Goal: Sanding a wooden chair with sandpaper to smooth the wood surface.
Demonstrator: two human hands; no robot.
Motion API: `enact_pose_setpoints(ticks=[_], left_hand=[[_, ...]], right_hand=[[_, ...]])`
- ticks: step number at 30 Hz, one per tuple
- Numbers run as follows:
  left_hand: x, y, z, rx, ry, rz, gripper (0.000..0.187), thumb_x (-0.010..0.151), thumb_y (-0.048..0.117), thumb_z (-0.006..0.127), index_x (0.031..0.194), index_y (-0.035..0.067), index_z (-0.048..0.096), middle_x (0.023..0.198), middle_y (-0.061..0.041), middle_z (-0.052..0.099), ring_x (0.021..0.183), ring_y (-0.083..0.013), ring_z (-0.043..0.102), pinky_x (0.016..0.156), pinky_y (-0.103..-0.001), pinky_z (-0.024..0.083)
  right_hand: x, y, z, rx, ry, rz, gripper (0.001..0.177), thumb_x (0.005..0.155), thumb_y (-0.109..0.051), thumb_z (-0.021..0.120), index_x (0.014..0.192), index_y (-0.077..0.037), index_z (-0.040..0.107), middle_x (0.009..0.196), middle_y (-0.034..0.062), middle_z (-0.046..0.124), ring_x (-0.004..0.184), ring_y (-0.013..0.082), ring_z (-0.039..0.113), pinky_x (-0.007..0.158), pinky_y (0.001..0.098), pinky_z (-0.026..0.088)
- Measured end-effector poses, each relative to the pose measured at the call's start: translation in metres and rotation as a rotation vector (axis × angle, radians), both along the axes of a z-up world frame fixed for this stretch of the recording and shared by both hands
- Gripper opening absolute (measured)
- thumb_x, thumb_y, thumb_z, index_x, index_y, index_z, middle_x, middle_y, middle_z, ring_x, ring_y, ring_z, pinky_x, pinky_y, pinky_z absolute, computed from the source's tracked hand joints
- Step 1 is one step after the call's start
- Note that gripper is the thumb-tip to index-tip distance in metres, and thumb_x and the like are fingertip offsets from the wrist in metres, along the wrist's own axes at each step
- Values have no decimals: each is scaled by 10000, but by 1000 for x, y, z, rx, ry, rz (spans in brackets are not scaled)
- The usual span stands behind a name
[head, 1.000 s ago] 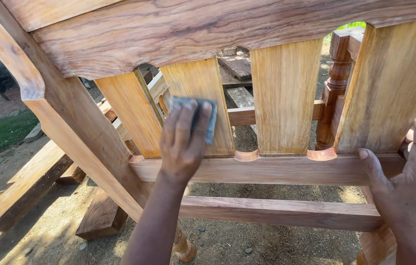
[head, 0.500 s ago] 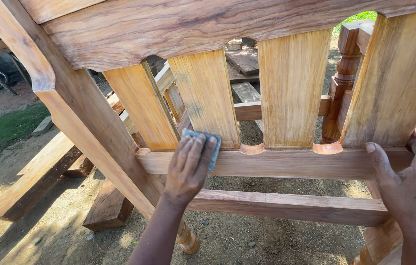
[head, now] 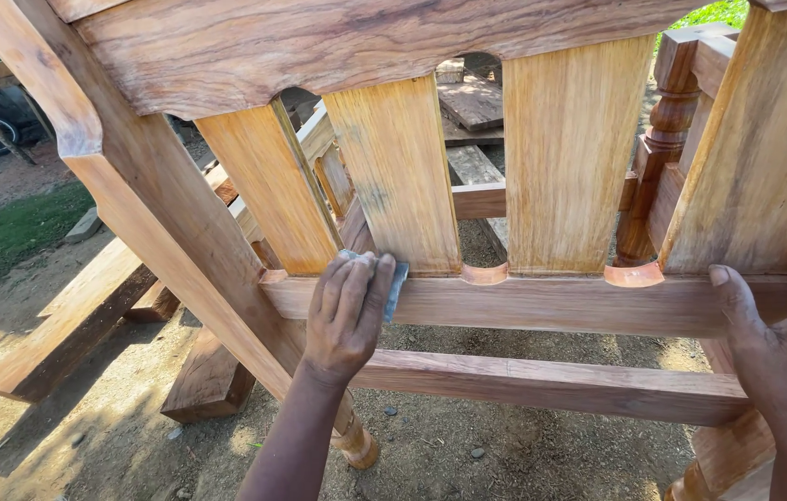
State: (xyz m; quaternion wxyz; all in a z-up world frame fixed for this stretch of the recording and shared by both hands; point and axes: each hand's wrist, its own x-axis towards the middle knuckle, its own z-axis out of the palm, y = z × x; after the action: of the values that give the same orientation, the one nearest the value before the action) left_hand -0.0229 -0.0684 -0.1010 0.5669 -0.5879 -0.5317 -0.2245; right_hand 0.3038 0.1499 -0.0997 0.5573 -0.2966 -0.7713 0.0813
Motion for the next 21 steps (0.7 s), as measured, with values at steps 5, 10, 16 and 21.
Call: enact_pose_setpoints(ticks=[5,10,16,21], left_hand=[[5,5,36,109,2,22,368,925,22,788,1278,-39,703,1232,-154,605,1126,-302,632,1014,-460,572],[7,0,11,149,-25,9,330,922,-19,774,1246,-32,713,1213,-139,620,1109,-292,641,987,-459,574],[4,-1,-8,54,-54,75,373,917,39,756,1284,8,700,1283,-158,630,1180,-319,644,1028,-506,551],[1,4,-9,39,-78,70,370,918,48,750,1284,11,705,1280,-152,652,1190,-312,652,1031,-507,550]], right_hand=[[3,15,-23,-80,-10,-82,499,1038,-73,742,1358,156,435,1121,342,643,985,386,703,793,443,602],[7,21,-30,-40,47,-8,489,1049,-93,723,1342,173,436,1178,321,642,1039,361,697,851,424,595],[0,10,-19,-97,22,-76,478,1065,-119,736,1344,169,475,1139,320,655,994,361,703,811,426,593],[1,15,-27,-73,-40,-125,456,1044,-116,712,1288,201,494,1027,343,664,873,370,721,745,428,606]])
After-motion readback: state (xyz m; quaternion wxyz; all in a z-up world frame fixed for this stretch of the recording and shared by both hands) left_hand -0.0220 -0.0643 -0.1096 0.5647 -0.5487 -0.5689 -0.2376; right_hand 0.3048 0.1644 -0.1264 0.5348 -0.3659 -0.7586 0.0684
